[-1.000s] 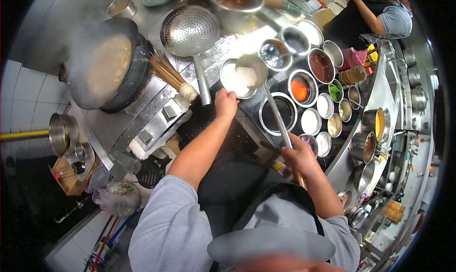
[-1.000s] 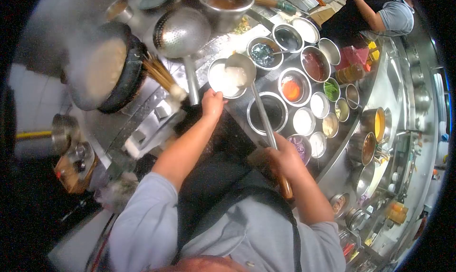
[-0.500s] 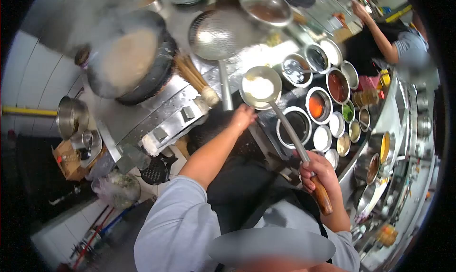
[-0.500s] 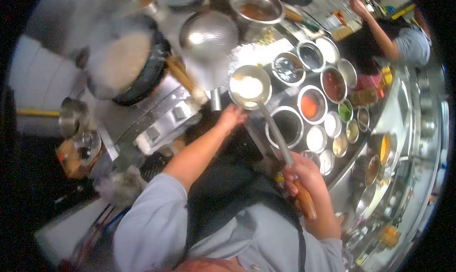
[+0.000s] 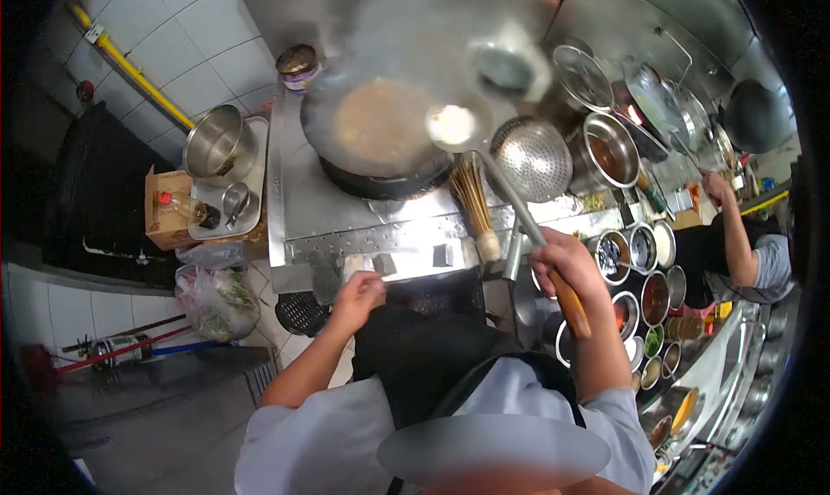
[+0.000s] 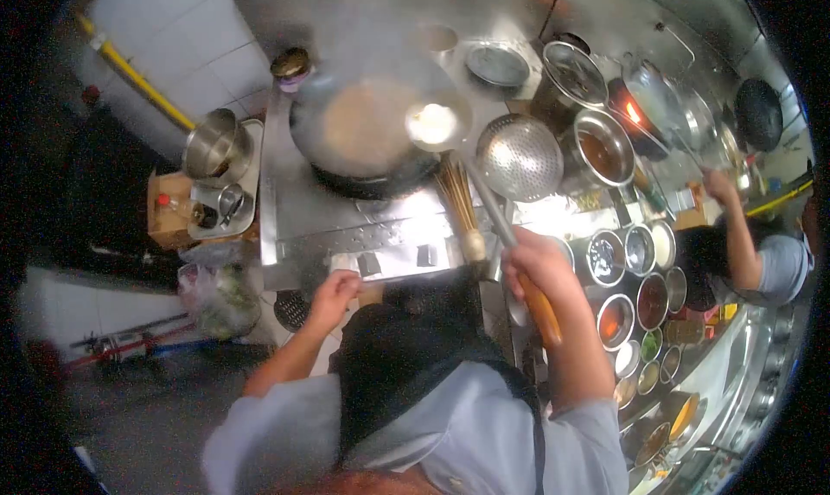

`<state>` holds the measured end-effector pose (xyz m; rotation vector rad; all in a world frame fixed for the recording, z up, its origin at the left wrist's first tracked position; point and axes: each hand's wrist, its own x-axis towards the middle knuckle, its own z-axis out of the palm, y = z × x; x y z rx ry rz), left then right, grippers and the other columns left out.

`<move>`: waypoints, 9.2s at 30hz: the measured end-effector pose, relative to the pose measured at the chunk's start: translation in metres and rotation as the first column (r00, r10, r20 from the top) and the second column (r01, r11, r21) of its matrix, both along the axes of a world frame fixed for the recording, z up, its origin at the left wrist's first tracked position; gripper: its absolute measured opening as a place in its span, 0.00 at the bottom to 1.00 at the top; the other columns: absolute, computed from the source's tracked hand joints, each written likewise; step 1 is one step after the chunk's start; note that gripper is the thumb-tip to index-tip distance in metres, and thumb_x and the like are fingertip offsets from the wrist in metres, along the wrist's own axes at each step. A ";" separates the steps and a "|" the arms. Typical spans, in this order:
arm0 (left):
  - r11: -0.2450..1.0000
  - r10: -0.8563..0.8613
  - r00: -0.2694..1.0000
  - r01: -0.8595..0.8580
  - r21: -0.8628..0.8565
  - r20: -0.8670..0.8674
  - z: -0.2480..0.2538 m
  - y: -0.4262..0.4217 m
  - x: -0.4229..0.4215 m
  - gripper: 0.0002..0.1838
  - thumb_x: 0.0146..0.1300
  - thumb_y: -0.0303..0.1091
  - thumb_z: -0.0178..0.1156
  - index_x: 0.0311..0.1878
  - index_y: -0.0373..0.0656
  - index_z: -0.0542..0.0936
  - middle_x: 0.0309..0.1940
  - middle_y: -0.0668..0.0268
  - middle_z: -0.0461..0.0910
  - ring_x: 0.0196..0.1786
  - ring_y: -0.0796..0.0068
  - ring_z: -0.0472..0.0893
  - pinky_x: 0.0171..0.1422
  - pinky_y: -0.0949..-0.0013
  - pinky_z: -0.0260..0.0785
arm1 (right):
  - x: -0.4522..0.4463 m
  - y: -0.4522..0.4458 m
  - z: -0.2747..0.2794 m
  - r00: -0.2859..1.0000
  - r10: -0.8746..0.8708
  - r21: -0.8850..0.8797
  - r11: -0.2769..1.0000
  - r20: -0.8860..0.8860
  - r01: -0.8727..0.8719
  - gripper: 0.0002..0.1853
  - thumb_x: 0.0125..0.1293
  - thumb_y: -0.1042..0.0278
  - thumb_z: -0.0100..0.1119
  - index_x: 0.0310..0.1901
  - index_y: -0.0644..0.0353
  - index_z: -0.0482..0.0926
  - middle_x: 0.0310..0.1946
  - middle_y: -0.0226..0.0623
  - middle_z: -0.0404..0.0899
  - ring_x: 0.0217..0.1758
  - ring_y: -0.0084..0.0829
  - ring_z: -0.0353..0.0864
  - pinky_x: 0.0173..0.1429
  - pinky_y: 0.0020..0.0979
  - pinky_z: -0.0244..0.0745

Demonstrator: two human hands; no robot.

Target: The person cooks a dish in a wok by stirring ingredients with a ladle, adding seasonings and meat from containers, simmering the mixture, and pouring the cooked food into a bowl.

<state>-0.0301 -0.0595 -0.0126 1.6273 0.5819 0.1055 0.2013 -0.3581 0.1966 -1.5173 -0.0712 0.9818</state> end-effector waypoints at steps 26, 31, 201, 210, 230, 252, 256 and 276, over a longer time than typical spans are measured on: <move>0.892 0.452 0.879 -0.445 0.079 -0.154 -0.085 0.126 -0.131 0.17 0.70 0.39 0.59 0.52 0.35 0.77 0.41 0.58 0.83 0.45 0.69 0.82 0.52 0.67 0.74 | 0.103 0.192 -0.078 0.569 0.546 -0.709 0.699 0.615 0.096 0.33 0.60 0.66 0.54 0.69 0.64 0.64 0.44 0.66 0.80 0.49 0.59 0.81 0.53 0.48 0.76; 0.859 0.512 0.833 -0.489 0.154 -0.212 -0.042 0.096 -0.108 0.17 0.70 0.39 0.59 0.54 0.36 0.75 0.42 0.61 0.81 0.43 0.71 0.80 0.51 0.67 0.73 | 0.113 0.197 -0.123 0.787 0.471 -0.571 0.799 0.398 -0.190 0.27 0.68 0.63 0.50 0.67 0.65 0.66 0.34 0.48 0.80 0.29 0.41 0.82 0.34 0.39 0.77; 0.994 0.108 0.977 -0.112 -0.011 -0.184 0.141 0.025 -0.028 0.10 0.62 0.22 0.53 0.45 0.39 0.67 0.16 0.65 0.67 0.13 0.72 0.68 0.19 0.69 0.63 | -0.012 0.066 -0.544 0.524 -0.789 -0.007 0.551 0.320 0.834 0.22 0.71 0.57 0.51 0.59 0.63 0.75 0.47 0.43 0.81 0.48 0.35 0.80 0.51 0.38 0.75; 0.987 0.145 0.983 -0.151 -0.047 -0.110 0.140 -0.014 -0.026 0.10 0.63 0.23 0.53 0.47 0.39 0.68 0.17 0.64 0.67 0.14 0.72 0.68 0.20 0.69 0.64 | 0.009 0.045 -0.504 0.582 -0.812 -0.048 0.581 0.030 0.813 0.24 0.71 0.54 0.52 0.61 0.62 0.75 0.55 0.46 0.79 0.54 0.39 0.79 0.55 0.38 0.75; 0.979 0.204 0.975 -0.205 -0.004 -0.086 0.130 -0.026 -0.027 0.08 0.65 0.24 0.53 0.46 0.40 0.68 0.18 0.65 0.66 0.15 0.72 0.68 0.20 0.69 0.64 | 0.001 0.048 -0.512 0.449 -0.870 0.080 0.442 -0.203 0.894 0.20 0.63 0.59 0.63 0.52 0.65 0.81 0.44 0.41 0.83 0.43 0.31 0.82 0.44 0.33 0.76; 0.976 0.214 0.974 -0.215 -0.013 -0.068 0.127 -0.022 -0.028 0.07 0.66 0.25 0.52 0.46 0.42 0.68 0.19 0.66 0.67 0.16 0.73 0.68 0.21 0.70 0.64 | 0.011 0.035 -0.500 0.495 -0.792 0.218 0.445 -0.357 0.869 0.27 0.71 0.49 0.55 0.64 0.58 0.69 0.52 0.39 0.78 0.49 0.33 0.80 0.46 0.36 0.77; 0.972 0.230 0.972 -0.232 -0.035 -0.057 0.127 -0.020 -0.030 0.08 0.65 0.25 0.52 0.46 0.42 0.68 0.19 0.67 0.66 0.16 0.74 0.67 0.21 0.70 0.64 | -0.017 0.030 -0.525 0.487 -0.773 0.007 0.530 -0.406 0.848 0.19 0.70 0.51 0.54 0.49 0.59 0.80 0.37 0.41 0.82 0.34 0.39 0.83 0.31 0.42 0.78; 0.829 -0.403 0.864 0.484 -0.281 0.300 0.066 0.009 0.119 0.27 0.74 0.46 0.53 0.65 0.35 0.67 0.61 0.51 0.74 0.60 0.63 0.77 0.65 0.58 0.68 | -0.117 0.175 -0.107 0.733 -0.017 -0.247 0.936 0.680 0.252 0.18 0.52 0.65 0.63 0.45 0.61 0.74 0.28 0.49 0.83 0.33 0.50 0.84 0.35 0.47 0.78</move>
